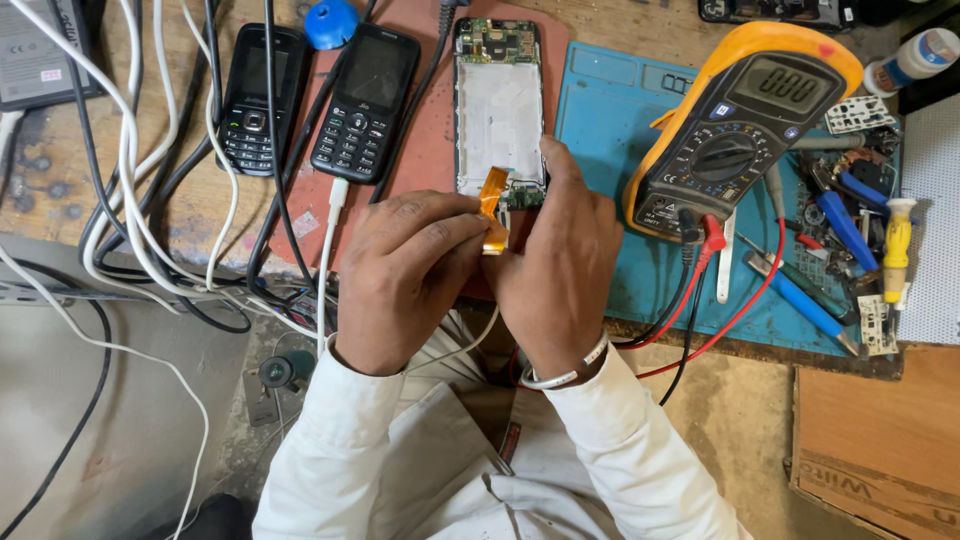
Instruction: The person uses multimeter probes to test points on a disassembled smartphone motherboard resting on the bench, repositioning the probes across different components and checking the meter readings. At the end, the person picks up a small bottle and applies liquid from it onto the board area.
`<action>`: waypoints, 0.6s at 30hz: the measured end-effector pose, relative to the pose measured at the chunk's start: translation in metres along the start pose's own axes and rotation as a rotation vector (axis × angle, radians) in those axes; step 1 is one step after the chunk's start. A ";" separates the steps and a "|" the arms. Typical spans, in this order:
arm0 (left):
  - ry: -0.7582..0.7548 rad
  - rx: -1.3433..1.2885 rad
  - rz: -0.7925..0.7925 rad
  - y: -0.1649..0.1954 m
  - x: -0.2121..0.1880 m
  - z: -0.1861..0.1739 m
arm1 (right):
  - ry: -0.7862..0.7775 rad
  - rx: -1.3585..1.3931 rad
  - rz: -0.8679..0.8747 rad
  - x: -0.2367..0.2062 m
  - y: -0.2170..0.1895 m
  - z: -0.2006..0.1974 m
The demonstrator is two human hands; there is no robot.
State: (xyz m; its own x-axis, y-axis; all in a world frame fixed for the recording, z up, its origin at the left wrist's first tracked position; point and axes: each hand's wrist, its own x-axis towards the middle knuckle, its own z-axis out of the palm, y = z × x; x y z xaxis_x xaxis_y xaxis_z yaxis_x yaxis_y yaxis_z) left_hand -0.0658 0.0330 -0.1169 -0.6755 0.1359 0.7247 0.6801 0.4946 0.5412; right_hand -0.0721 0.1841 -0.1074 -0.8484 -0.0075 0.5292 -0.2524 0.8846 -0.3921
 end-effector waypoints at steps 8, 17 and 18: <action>-0.111 0.188 0.049 -0.007 -0.010 -0.010 | -0.122 0.247 -0.146 -0.030 0.016 -0.034; -0.229 0.261 -0.006 -0.010 -0.011 -0.021 | -0.219 0.088 -0.335 -0.032 0.022 -0.028; -0.226 0.278 0.009 -0.010 -0.013 -0.024 | -0.239 0.089 -0.335 -0.031 0.023 -0.030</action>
State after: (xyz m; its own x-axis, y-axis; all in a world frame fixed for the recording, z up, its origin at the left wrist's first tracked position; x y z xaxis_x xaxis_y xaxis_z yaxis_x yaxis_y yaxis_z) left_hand -0.0569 0.0051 -0.1218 -0.7367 0.3127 0.5996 0.6041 0.7029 0.3756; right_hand -0.0374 0.2185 -0.1103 -0.7939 -0.4055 0.4531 -0.5632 0.7711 -0.2968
